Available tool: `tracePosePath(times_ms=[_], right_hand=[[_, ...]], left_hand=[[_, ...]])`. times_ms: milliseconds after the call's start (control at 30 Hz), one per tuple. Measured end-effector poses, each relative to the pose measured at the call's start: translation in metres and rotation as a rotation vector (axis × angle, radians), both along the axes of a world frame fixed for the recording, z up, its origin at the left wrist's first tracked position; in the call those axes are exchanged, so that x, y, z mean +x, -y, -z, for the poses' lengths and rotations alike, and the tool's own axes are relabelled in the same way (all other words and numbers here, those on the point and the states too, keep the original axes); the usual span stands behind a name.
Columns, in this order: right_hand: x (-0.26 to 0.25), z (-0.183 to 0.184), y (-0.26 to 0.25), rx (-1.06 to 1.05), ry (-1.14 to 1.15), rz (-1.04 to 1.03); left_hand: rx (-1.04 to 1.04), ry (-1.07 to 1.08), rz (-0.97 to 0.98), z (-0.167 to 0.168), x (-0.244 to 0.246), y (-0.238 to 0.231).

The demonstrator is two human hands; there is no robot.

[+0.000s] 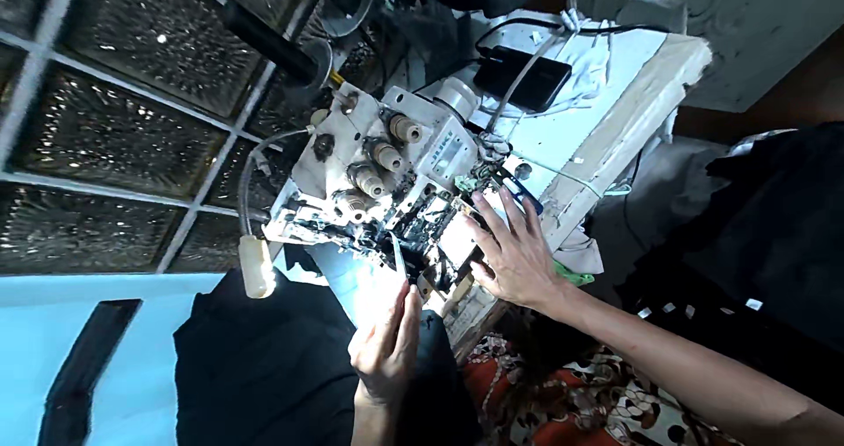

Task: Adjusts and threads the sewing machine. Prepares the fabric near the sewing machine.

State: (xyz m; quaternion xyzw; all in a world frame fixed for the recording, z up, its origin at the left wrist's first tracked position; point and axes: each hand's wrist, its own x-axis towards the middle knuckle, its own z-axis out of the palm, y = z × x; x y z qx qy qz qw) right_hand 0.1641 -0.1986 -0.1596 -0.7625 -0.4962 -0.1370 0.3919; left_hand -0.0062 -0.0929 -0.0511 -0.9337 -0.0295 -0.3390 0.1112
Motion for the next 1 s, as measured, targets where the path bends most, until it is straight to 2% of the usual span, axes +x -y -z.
tracePosePath(times_ms=[200, 367, 467, 667, 1000], right_hand=[[0.000, 0.001, 0.000, -0.010, 0.008, 0.011], [-0.001, 0.001, -0.001, -0.009, 0.009, 0.023], [0.000, 0.001, -0.001, -0.015, 0.020, 0.030], [-0.001, 0.001, 0.000, -0.027, 0.011, 0.033], [-0.001, 0.001, 0.000, -0.020, 0.010, 0.031]], left_hand=[[-0.129, 0.002, 0.043, 0.004, -0.003, -0.007], [-0.086, 0.024, 0.044, 0.005, 0.003, -0.018], [-0.059, 0.072, 0.005, 0.009, 0.008, -0.017], [-0.193, 0.103, -0.032, 0.007, 0.009, -0.002], [-0.129, 0.114, -0.063, 0.012, 0.014, -0.003]])
